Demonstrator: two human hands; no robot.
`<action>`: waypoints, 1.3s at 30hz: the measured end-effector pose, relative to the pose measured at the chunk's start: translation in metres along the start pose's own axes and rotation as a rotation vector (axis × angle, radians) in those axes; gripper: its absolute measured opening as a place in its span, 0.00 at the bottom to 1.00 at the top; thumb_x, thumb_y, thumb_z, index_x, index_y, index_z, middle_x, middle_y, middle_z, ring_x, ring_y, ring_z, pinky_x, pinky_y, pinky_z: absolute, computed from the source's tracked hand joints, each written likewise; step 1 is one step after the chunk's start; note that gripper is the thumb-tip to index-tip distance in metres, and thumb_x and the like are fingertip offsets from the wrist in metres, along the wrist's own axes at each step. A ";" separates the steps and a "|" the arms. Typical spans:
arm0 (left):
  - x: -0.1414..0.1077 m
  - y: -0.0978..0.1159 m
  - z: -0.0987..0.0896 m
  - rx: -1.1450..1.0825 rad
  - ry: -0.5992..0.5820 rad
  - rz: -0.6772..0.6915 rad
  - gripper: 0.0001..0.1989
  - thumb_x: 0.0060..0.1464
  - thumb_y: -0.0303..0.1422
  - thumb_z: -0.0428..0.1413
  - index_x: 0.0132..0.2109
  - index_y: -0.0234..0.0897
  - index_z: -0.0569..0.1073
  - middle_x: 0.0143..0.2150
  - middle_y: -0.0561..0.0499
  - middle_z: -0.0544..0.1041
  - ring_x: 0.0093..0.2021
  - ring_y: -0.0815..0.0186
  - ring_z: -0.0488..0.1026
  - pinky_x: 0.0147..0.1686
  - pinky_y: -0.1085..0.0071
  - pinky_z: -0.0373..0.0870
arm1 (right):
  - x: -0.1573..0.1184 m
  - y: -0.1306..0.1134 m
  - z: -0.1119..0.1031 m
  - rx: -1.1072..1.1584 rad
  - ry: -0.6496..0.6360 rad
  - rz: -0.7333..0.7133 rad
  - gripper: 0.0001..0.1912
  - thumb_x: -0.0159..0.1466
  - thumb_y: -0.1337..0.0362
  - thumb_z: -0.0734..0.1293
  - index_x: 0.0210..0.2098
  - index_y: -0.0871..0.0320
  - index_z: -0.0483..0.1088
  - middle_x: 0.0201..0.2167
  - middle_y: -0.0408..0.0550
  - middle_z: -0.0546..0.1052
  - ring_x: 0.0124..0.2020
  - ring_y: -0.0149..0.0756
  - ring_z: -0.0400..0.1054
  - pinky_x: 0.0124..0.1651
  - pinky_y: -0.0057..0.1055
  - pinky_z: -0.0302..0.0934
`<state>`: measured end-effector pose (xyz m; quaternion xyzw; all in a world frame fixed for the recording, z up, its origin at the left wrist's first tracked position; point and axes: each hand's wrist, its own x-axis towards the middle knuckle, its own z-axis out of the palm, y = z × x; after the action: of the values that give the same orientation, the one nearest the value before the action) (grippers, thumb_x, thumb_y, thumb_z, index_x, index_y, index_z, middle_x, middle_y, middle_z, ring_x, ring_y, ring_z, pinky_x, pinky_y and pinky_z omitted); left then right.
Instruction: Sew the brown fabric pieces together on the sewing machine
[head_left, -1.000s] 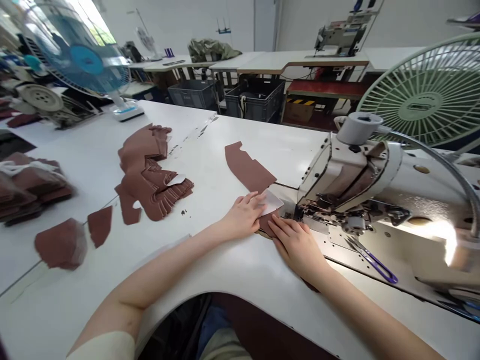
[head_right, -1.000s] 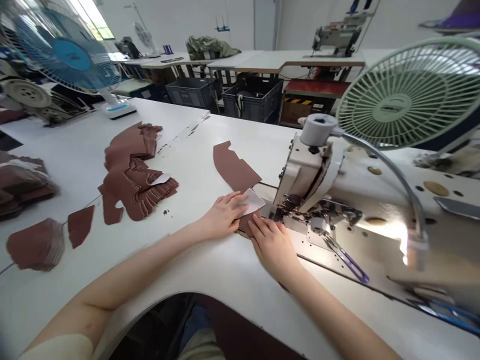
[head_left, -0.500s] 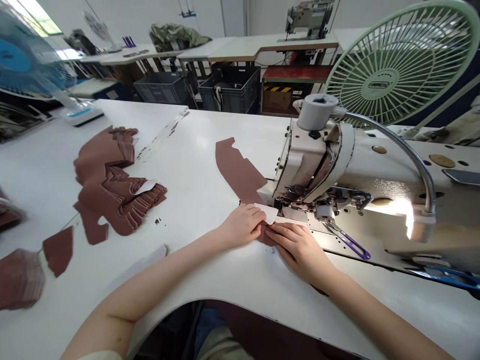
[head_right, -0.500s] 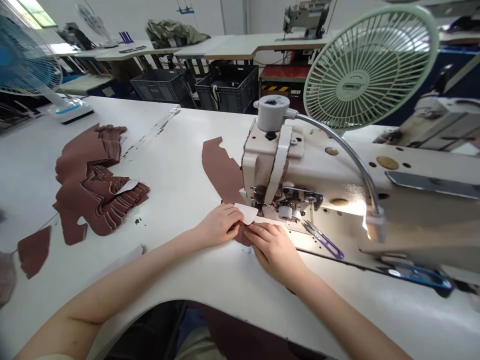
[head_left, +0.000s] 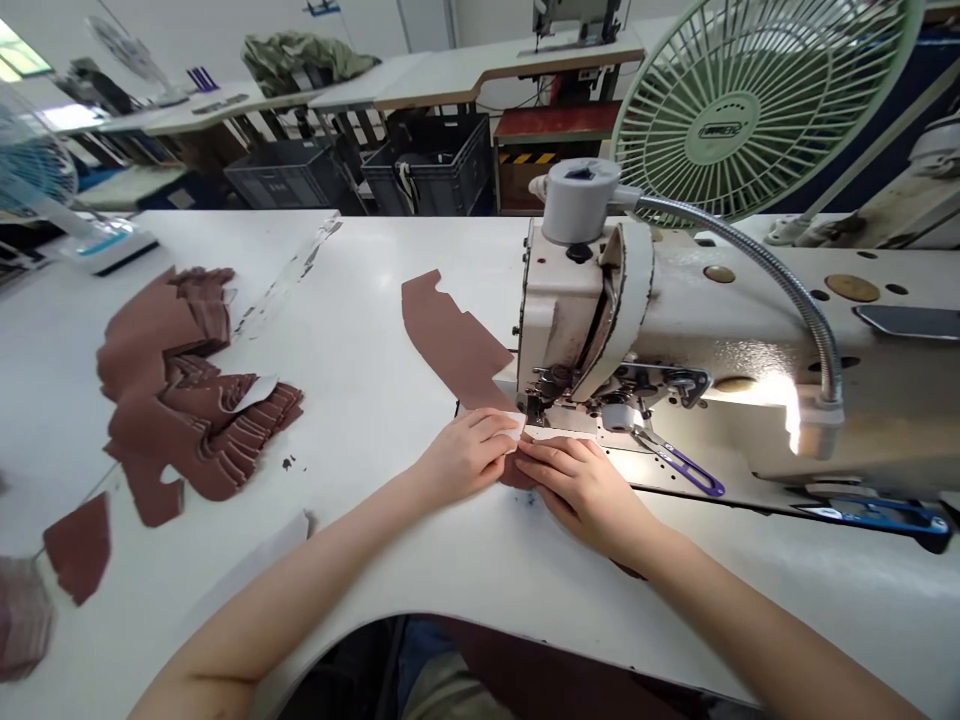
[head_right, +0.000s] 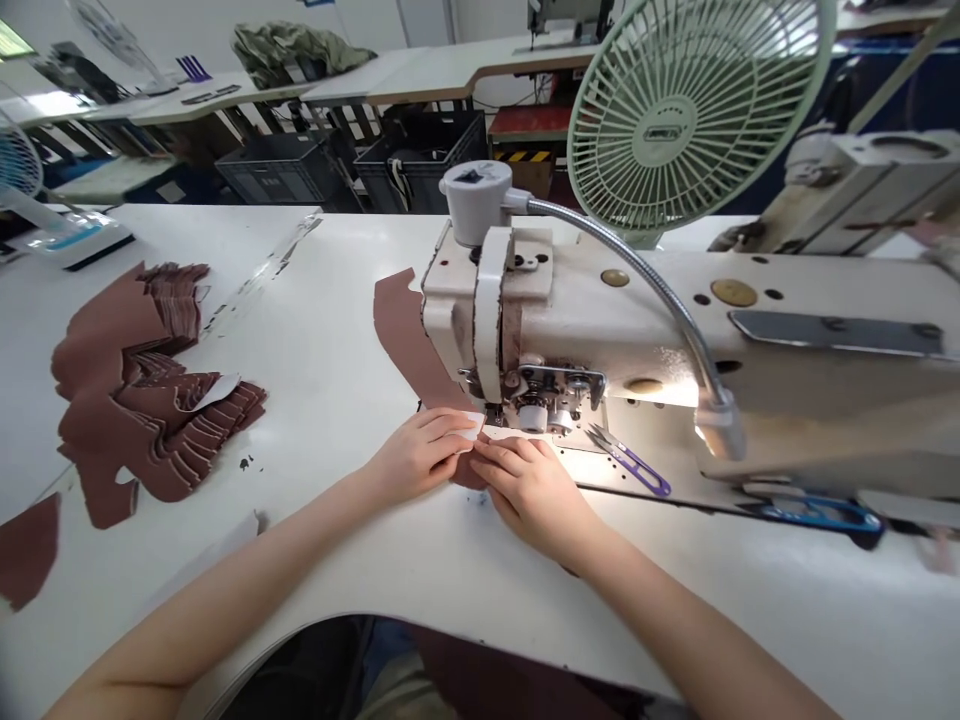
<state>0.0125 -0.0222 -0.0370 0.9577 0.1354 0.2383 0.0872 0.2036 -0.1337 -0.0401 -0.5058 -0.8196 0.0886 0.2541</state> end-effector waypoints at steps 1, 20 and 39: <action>0.000 0.000 0.000 -0.018 0.005 0.025 0.11 0.56 0.21 0.46 0.39 0.36 0.72 0.47 0.46 0.75 0.51 0.63 0.69 0.48 0.65 0.70 | 0.000 0.000 0.000 0.001 0.002 0.000 0.18 0.67 0.71 0.57 0.53 0.57 0.69 0.54 0.49 0.72 0.51 0.41 0.65 0.47 0.42 0.62; 0.006 -0.001 0.000 -0.035 -0.146 -0.011 0.16 0.53 0.20 0.46 0.46 0.35 0.69 0.53 0.43 0.74 0.56 0.58 0.68 0.53 0.58 0.70 | 0.000 0.002 -0.008 -0.073 -0.017 -0.018 0.19 0.67 0.71 0.55 0.53 0.57 0.69 0.53 0.51 0.73 0.49 0.40 0.67 0.45 0.40 0.64; 0.023 0.011 0.015 0.006 -0.121 -0.098 0.14 0.52 0.20 0.47 0.44 0.36 0.68 0.52 0.44 0.73 0.54 0.58 0.68 0.52 0.59 0.69 | -0.006 0.017 -0.019 -0.176 -0.006 0.015 0.18 0.67 0.70 0.57 0.53 0.60 0.70 0.53 0.50 0.73 0.48 0.39 0.68 0.49 0.36 0.64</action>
<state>0.0416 -0.0272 -0.0378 0.9628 0.1774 0.1752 0.1042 0.2289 -0.1324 -0.0328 -0.5321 -0.8211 0.0199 0.2054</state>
